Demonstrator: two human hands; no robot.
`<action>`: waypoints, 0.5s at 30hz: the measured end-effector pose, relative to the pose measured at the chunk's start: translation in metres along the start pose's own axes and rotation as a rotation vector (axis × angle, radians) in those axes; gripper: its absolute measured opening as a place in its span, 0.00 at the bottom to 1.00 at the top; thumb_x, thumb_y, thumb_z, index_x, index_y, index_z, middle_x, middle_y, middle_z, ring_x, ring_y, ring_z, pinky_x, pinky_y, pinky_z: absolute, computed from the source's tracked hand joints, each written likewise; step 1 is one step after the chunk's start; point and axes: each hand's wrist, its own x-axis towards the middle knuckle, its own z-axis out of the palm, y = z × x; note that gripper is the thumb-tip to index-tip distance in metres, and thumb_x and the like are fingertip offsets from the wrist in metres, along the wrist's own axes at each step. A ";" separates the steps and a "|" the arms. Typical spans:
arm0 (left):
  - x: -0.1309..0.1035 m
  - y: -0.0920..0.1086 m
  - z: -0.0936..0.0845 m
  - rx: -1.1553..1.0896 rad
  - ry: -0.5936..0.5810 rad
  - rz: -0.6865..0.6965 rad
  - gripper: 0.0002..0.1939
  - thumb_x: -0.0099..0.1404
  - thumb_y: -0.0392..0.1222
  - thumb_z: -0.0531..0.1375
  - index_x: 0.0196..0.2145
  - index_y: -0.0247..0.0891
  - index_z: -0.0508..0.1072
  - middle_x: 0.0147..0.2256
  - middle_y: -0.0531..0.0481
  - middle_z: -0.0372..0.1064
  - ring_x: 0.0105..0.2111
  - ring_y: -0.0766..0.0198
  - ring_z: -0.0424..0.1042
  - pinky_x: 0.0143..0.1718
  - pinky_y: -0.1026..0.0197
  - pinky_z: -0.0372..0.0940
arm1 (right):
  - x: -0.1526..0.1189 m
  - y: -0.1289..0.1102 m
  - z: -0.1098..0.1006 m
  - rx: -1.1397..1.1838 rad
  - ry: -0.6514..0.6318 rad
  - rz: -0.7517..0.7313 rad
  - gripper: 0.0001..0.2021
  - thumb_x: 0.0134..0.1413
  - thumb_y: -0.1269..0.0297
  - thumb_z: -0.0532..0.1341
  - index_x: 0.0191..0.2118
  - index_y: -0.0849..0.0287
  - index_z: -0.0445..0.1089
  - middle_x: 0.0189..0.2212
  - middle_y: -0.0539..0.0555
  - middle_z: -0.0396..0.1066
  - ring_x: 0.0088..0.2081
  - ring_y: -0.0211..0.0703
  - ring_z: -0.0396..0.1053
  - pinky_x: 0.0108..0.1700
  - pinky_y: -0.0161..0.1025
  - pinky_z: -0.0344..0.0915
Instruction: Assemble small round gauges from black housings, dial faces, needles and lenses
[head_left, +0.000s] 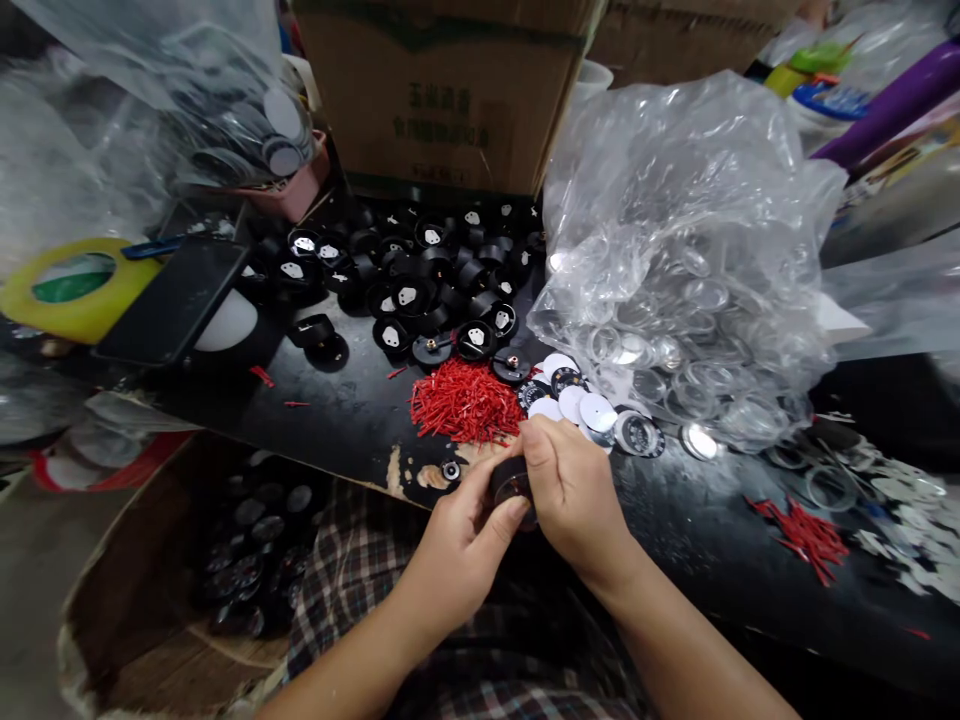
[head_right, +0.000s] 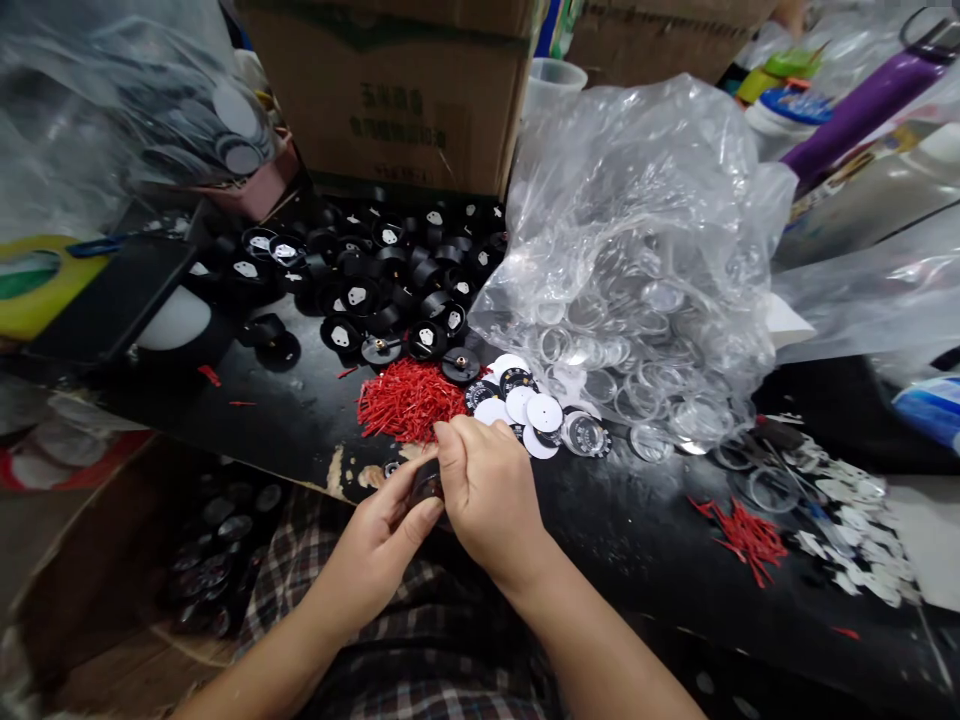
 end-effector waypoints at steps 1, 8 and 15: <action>-0.004 0.000 -0.005 0.003 0.010 -0.021 0.22 0.66 0.45 0.57 0.58 0.47 0.66 0.59 0.51 0.64 0.61 0.58 0.60 0.62 0.57 0.54 | 0.000 -0.002 0.001 0.033 -0.029 0.003 0.19 0.67 0.63 0.44 0.23 0.56 0.57 0.20 0.48 0.61 0.24 0.39 0.58 0.31 0.38 0.53; -0.074 -0.012 -0.094 0.428 0.505 -0.100 0.20 0.64 0.47 0.57 0.55 0.50 0.68 0.58 0.51 0.66 0.60 0.53 0.62 0.62 0.47 0.54 | -0.003 0.005 -0.002 0.331 -0.356 0.142 0.14 0.66 0.56 0.49 0.36 0.54 0.69 0.31 0.49 0.72 0.35 0.41 0.68 0.38 0.37 0.59; 0.011 0.015 -0.161 0.798 0.774 0.162 0.26 0.66 0.50 0.53 0.59 0.38 0.62 0.59 0.40 0.63 0.59 0.53 0.63 0.59 0.50 0.58 | -0.002 -0.015 0.010 0.236 -0.528 -0.078 0.12 0.65 0.62 0.51 0.30 0.56 0.65 0.29 0.50 0.70 0.34 0.43 0.66 0.41 0.43 0.58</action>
